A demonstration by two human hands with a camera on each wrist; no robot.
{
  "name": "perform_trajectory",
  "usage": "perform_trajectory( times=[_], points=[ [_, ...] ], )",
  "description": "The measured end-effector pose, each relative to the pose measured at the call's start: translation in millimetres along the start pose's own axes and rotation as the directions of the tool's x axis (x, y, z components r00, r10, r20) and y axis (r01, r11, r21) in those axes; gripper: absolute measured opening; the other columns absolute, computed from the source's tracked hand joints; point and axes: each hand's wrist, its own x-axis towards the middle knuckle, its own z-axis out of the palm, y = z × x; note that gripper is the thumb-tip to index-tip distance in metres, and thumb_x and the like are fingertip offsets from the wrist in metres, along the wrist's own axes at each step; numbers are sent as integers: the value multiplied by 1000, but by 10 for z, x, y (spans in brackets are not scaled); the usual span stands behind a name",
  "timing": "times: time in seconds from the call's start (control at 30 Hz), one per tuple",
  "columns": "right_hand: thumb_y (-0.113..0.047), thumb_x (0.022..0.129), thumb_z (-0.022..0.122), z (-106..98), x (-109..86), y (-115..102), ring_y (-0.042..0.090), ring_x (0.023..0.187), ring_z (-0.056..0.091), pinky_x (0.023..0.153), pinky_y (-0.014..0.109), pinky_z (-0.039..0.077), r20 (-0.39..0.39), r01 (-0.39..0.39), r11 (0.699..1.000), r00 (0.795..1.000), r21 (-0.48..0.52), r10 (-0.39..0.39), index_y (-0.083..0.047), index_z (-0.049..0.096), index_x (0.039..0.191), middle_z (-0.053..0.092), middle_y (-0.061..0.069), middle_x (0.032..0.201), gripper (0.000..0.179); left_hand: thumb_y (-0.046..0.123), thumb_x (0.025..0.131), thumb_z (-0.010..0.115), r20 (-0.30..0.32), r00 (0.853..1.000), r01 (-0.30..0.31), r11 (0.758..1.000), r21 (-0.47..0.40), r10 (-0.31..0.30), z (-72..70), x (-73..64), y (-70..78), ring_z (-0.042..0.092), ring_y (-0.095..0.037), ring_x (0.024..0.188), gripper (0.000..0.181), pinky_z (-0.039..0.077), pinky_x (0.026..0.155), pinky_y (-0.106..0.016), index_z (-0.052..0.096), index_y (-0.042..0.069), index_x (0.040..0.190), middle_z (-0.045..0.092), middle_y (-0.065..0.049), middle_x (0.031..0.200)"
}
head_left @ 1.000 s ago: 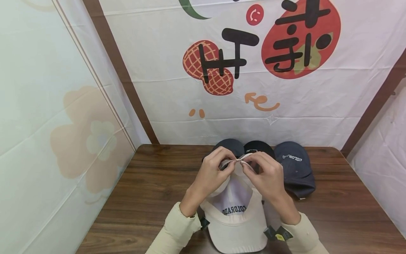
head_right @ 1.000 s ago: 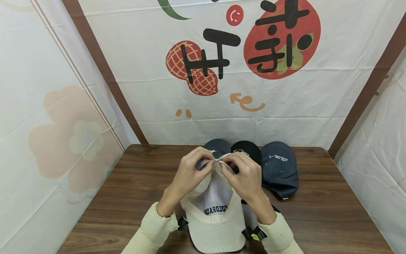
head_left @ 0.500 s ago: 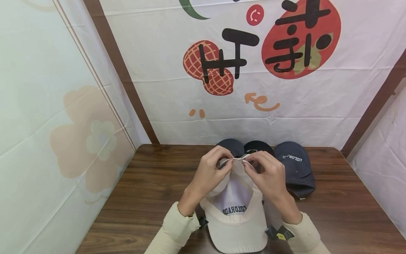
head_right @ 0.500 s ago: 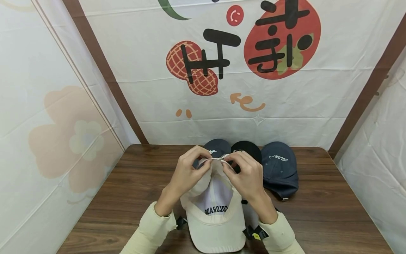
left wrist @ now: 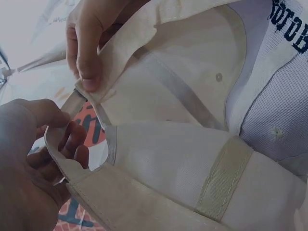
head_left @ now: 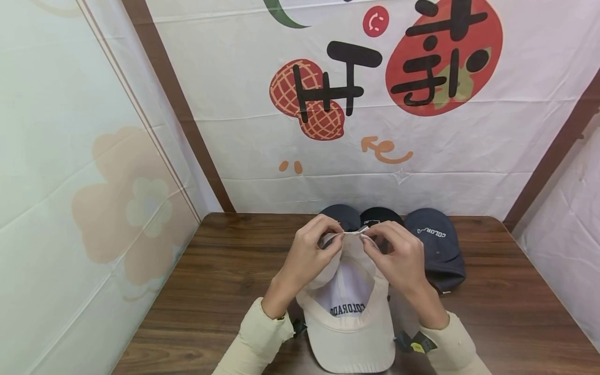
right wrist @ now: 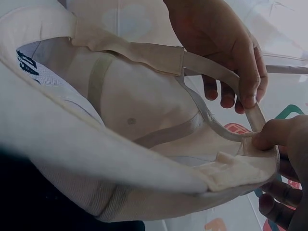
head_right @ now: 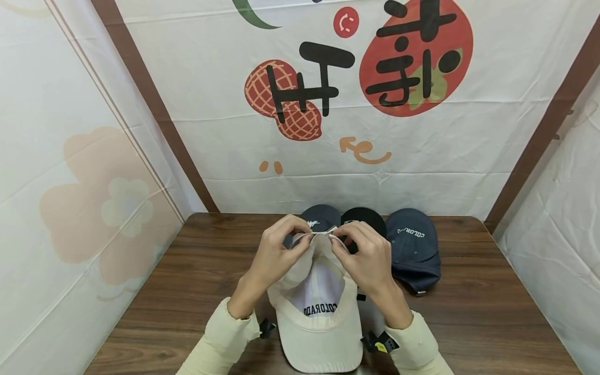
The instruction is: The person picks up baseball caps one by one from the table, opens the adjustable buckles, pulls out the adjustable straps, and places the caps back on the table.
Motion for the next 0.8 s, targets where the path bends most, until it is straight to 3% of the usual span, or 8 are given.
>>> perform_trajectory(
  times=[0.23, 0.57, 0.8],
  points=[
    [0, 82, 84, -19, -2, 15, 18, 60, 56, 52, 27, 44, 6, -4, 1000, 1000, -11, 5, -10, 77, 91, 73, 4, 84, 15, -4, 96, 71, 9, 1000, 23, 1000, 0, -23, -5, 6, 6, 70, -15, 91, 14, 60, 81, -24, 69, 10, 98, 70, -6, 100],
    [-2, 83, 84, -57, 22, 56, 15, 64, 59, 56, 23, 44, -10, -14, 999, 1000, -31, 14, -9, 77, 89, 74, 4, 82, 12, -1, 97, 70, 3, 999, 33, 999, 6, -33, -9, 12, 11, 62, -12, 81, 11, 53, 70, -24, 69, 10, 97, 69, -5, 97],
    [2, 80, 83, -85, 28, 89, 13, 63, 59, 55, 22, 44, -62, -17, 999, 998, -41, 14, -9, 80, 92, 75, 3, 82, 17, -5, 95, 72, -54, 998, 22, 1000, -7, -22, -50, 12, -15, 62, -14, 81, 15, 56, 70, -30, 69, 9, 99, 68, -5, 94]
  ],
)
